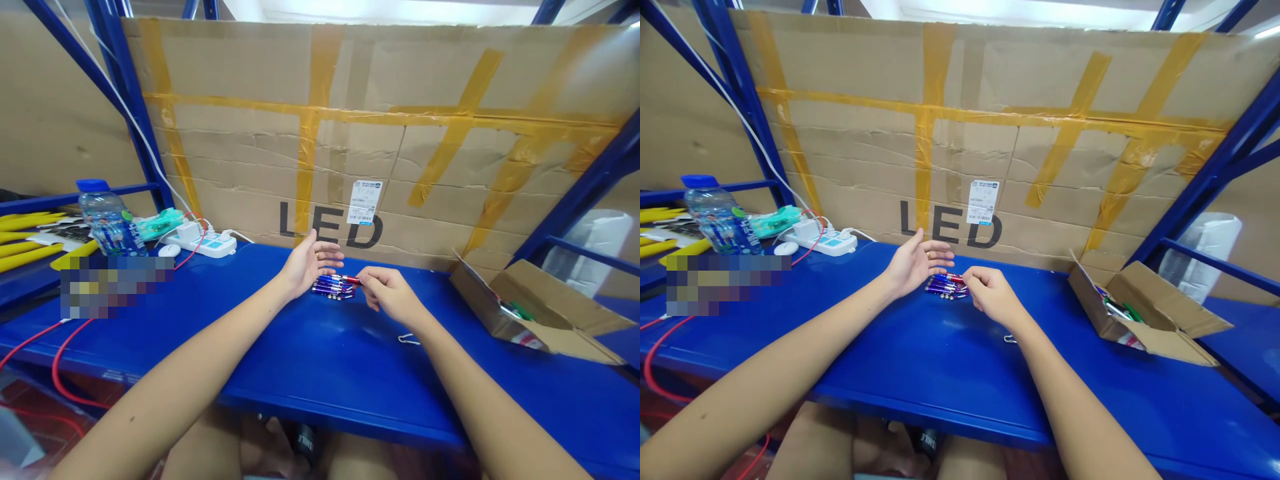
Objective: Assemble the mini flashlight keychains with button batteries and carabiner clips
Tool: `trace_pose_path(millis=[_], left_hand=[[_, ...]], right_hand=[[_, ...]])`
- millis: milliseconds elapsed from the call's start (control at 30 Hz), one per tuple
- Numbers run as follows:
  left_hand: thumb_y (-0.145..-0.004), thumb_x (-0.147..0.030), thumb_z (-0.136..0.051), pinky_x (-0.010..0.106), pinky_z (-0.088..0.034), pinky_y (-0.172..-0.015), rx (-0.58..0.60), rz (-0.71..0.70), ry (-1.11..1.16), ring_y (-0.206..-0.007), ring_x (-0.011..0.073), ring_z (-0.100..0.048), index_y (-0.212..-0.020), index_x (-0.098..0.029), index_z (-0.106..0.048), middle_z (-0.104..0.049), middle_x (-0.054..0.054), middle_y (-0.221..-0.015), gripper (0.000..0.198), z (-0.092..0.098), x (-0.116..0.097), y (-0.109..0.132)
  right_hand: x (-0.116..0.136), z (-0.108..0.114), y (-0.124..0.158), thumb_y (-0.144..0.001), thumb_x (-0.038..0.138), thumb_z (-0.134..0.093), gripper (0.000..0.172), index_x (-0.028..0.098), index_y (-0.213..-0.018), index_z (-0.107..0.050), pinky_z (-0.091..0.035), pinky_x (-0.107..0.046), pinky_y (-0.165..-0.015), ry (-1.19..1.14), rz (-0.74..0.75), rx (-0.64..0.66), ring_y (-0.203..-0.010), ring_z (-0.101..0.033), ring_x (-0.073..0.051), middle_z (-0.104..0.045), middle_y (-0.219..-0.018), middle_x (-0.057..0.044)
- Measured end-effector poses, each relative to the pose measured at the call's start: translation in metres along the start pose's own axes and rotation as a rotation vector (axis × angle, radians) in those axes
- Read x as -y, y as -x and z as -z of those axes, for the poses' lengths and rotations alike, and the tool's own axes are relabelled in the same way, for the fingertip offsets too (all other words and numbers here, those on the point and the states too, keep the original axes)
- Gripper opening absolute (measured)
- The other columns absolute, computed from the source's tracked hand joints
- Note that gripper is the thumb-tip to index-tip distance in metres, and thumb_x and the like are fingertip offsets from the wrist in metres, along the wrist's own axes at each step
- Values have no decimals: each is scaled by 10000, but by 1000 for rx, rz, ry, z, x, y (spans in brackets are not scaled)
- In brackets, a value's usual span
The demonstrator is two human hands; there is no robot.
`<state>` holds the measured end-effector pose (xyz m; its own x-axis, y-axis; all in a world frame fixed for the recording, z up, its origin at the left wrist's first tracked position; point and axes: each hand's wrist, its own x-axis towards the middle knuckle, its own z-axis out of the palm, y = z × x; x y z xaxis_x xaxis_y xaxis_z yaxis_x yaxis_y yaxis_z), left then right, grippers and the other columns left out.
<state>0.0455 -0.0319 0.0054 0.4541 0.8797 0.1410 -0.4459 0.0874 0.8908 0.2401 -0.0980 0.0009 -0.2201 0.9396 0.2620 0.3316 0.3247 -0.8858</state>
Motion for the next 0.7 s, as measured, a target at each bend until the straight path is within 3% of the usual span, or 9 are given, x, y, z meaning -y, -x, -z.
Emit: trace_pose_path(millis=[700], left_hand=[[-923, -650, -359, 444, -490, -877, 56, 39, -43, -996, 315, -676, -972, -137, -694, -730, 171, -1015, 615, -5, 0, 0]], right_hand=[[6, 5, -1, -786, 352, -536, 242, 191, -607, -555, -297, -271, -502, 253, 118, -192, -504, -412, -129, -455, -492, 23]])
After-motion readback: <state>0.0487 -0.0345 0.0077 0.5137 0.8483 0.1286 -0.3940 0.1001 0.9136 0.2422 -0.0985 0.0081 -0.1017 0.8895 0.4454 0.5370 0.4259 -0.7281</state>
